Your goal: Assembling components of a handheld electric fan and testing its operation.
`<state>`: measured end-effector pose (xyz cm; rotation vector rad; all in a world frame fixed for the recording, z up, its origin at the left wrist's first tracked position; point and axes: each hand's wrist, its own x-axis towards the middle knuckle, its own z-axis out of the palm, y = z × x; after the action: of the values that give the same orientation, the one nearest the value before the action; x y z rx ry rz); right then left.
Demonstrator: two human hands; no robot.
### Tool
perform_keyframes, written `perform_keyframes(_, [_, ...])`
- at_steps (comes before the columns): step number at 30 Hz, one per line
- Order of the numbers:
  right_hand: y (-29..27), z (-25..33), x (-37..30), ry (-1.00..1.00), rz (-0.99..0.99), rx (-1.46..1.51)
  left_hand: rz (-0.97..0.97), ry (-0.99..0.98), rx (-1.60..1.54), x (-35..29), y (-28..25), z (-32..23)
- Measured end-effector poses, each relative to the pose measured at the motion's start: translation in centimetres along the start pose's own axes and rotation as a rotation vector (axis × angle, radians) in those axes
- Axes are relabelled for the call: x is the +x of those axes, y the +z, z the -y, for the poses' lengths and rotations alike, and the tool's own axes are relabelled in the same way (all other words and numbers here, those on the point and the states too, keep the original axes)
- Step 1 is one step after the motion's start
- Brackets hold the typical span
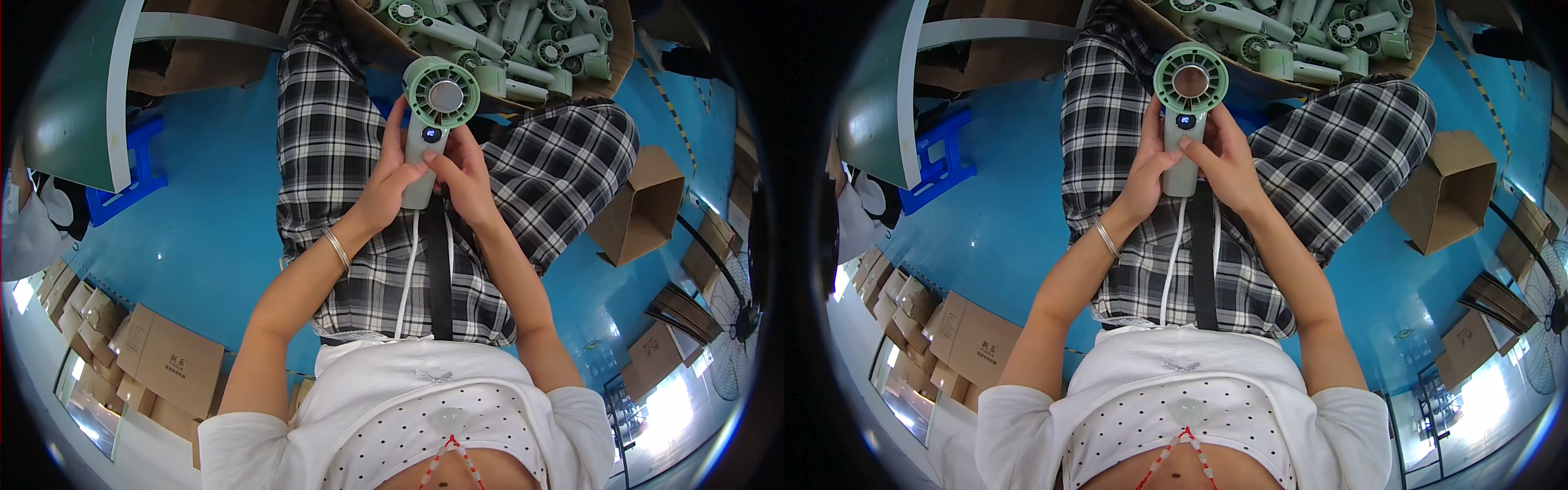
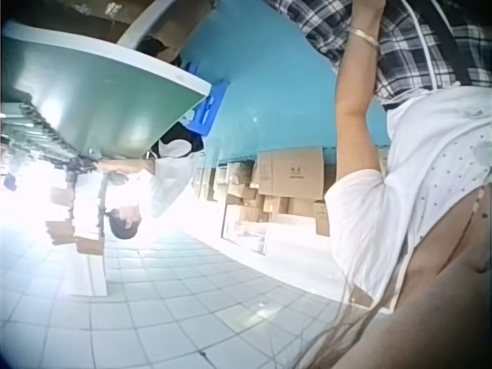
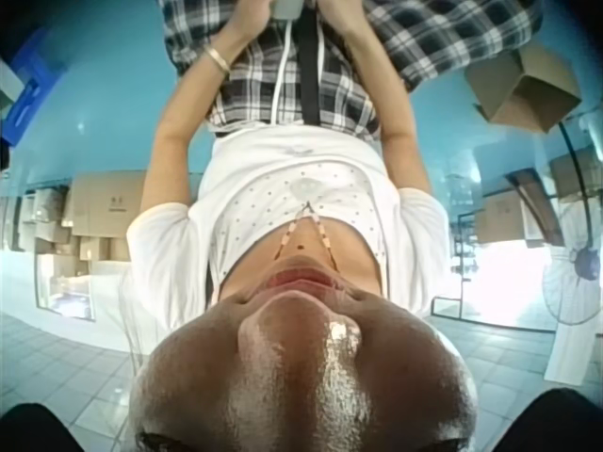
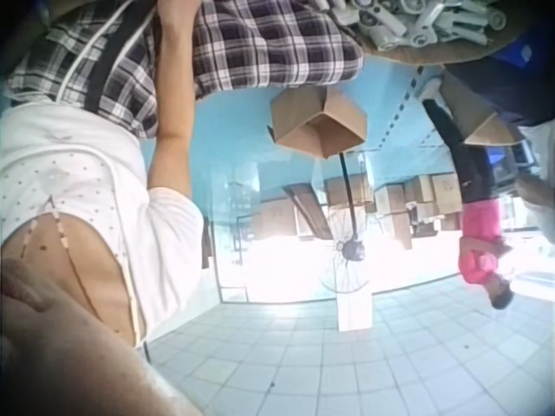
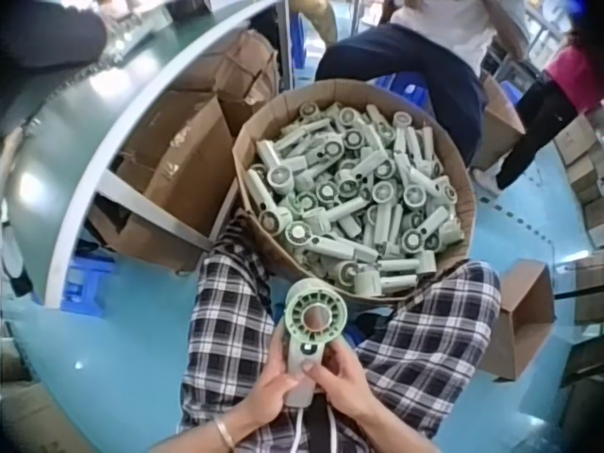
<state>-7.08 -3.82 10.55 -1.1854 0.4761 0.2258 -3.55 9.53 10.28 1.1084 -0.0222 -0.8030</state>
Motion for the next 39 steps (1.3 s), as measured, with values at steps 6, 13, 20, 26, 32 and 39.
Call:
perform_keyframes(6, [-0.2,-0.1,0.0,0.023,0.008,0.014,-0.022,-0.053,-0.032,0.0,0.2,-0.2])
perform_keyframes(13, [-0.3,-0.2,0.0,0.042,0.018,0.015,-0.003,0.001,-0.027,0.1,-0.2,0.5])
perform_keyframes(20, [-0.2,-0.1,0.2,0.049,0.02,0.015,-0.006,-0.021,-0.042,0.1,-0.1,0.3])
perform_keyframes(26, [-0.3,-0.1,0.3,0.038,0.022,0.041,-0.003,-0.013,-0.052,0.3,0.0,0.3])
perform_keyframes(32, [-0.2,-0.4,0.0,0.035,0.02,0.042,-0.003,-0.005,-0.043,0.0,0.0,0.3])
perform_keyframes(39, [-0.2,-1.2,0.1,0.054,0.014,0.066,-0.028,-0.073,-0.03,-0.3,0.0,0.3])
